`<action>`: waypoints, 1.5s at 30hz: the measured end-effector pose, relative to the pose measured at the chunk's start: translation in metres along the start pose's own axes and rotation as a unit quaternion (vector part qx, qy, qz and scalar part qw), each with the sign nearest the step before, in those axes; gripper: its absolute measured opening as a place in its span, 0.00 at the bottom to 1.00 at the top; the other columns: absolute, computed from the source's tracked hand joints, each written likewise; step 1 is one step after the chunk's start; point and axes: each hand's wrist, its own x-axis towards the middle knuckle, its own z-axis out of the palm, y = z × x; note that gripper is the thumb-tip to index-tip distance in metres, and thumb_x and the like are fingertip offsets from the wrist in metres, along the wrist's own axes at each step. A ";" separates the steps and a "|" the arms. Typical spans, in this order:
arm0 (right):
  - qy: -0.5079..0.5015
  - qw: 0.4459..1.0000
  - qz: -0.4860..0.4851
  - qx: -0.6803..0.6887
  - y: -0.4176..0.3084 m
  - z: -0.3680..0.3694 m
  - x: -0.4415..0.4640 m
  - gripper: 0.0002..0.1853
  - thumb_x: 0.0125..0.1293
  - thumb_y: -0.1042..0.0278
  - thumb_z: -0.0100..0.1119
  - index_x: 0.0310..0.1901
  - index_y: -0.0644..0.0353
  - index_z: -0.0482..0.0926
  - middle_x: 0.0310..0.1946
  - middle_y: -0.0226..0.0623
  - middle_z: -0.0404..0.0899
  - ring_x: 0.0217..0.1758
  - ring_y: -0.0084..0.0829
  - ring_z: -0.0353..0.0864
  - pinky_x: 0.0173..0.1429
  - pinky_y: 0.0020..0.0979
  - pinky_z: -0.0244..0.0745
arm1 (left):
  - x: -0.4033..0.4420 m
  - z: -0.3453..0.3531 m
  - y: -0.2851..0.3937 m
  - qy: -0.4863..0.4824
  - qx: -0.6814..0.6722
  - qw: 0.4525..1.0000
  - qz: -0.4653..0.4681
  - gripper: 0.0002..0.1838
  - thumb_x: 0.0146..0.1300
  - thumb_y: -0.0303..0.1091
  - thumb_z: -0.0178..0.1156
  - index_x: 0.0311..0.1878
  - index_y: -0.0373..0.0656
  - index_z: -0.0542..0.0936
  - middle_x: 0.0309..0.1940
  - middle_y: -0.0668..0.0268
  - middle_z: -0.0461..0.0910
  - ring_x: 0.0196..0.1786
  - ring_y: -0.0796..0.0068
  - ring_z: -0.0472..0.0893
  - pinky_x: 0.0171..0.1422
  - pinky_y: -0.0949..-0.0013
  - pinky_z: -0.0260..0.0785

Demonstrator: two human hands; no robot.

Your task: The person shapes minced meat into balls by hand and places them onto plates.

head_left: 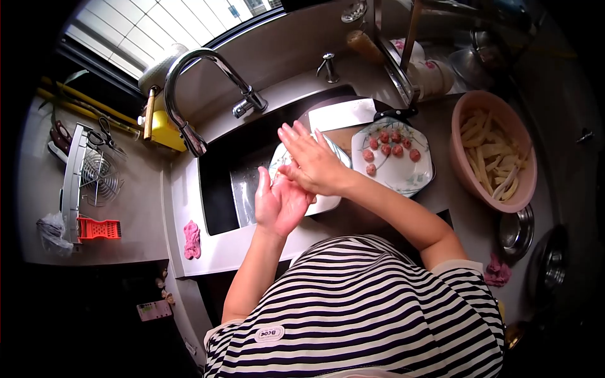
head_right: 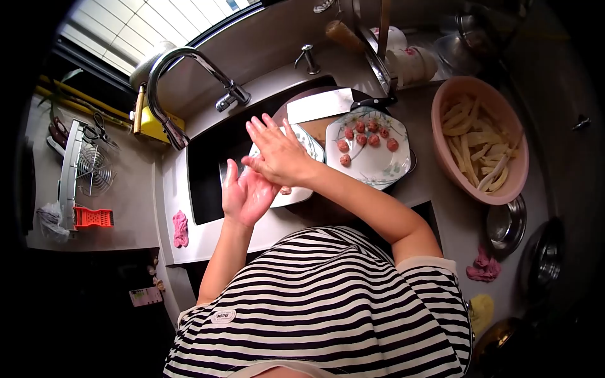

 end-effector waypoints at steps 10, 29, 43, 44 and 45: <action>-0.014 1.000 0.006 0.021 -0.011 0.008 0.003 0.46 0.63 0.30 0.31 0.68 0.67 0.50 0.70 0.51 0.47 0.75 0.46 0.41 0.72 0.52 0.34 | -0.005 0.008 0.001 -0.003 0.000 1.000 -0.017 0.43 0.65 0.66 0.30 0.71 0.40 0.48 0.71 0.56 0.49 0.72 0.57 0.50 0.74 0.53 0.41; 0.043 0.996 -0.075 0.009 -0.025 0.003 0.013 0.43 0.63 0.35 0.39 0.67 0.68 0.53 0.70 0.46 0.50 0.75 0.43 0.43 0.72 0.51 0.38 | -0.013 0.016 -0.004 -0.005 -0.036 0.998 -0.043 0.36 0.67 0.59 0.36 0.72 0.51 0.46 0.73 0.62 0.45 0.74 0.55 0.46 0.74 0.50 0.40; 0.033 0.980 -0.189 0.042 -0.060 0.027 -0.030 0.46 0.58 0.35 0.47 0.66 0.69 0.53 0.68 0.50 0.52 0.74 0.45 0.47 0.72 0.53 0.40 | -0.015 -0.007 0.005 -0.004 0.148 0.988 0.054 0.44 0.63 0.68 0.31 0.72 0.44 0.46 0.72 0.56 0.45 0.74 0.54 0.46 0.74 0.51 0.38; 0.037 0.972 -0.217 0.087 -0.074 0.016 -0.031 0.46 0.58 0.36 0.48 0.67 0.68 0.52 0.69 0.50 0.51 0.73 0.45 0.48 0.72 0.52 0.40 | -0.010 -0.011 0.001 -0.023 0.134 0.990 0.034 0.45 0.62 0.69 0.32 0.72 0.43 0.46 0.72 0.55 0.45 0.74 0.54 0.46 0.75 0.51 0.37; 0.066 0.966 -0.236 0.083 -0.076 0.023 -0.022 0.46 0.58 0.35 0.46 0.67 0.67 0.52 0.69 0.50 0.51 0.73 0.46 0.48 0.72 0.52 0.40 | -0.005 -0.014 -0.004 -0.040 0.120 0.992 0.014 0.46 0.61 0.70 0.32 0.72 0.42 0.46 0.72 0.54 0.45 0.74 0.54 0.46 0.75 0.51 0.36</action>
